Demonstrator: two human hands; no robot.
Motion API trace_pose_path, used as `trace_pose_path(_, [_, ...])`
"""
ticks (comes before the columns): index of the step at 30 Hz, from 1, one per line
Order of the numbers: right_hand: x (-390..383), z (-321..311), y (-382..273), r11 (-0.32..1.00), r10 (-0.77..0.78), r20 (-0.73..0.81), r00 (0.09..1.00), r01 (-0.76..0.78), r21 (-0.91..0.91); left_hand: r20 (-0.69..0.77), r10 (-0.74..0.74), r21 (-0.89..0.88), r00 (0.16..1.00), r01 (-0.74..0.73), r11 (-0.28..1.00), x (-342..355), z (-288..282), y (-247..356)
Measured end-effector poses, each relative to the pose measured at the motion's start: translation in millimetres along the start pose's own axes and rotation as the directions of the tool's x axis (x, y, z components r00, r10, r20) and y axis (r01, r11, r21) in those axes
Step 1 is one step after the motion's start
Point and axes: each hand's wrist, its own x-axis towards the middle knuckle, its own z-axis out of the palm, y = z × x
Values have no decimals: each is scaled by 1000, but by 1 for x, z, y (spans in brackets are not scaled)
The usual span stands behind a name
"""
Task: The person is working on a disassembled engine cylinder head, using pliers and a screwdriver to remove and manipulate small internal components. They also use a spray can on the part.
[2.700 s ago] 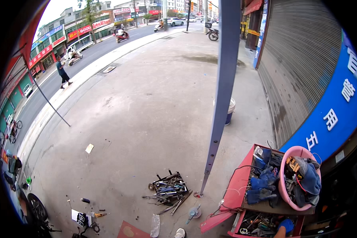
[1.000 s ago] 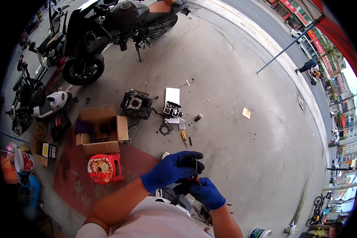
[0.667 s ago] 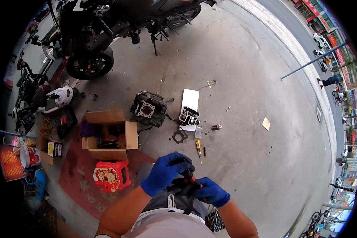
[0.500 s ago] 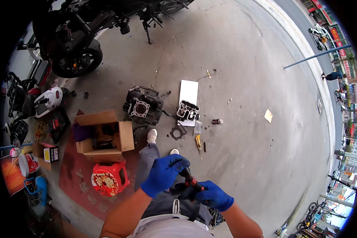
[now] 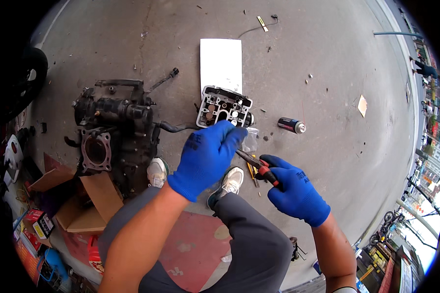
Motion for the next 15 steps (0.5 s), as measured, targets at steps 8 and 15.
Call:
trace_pose_path(8, [112,21,143,894,19,51,999,5,-447,-400,516,263,757,-445,856,150,52,-164])
trace_pose_path(15, [91,-2,177,941,235,205,950,-275,196,-316,109,-469,943,-255,846,115,88,-141])
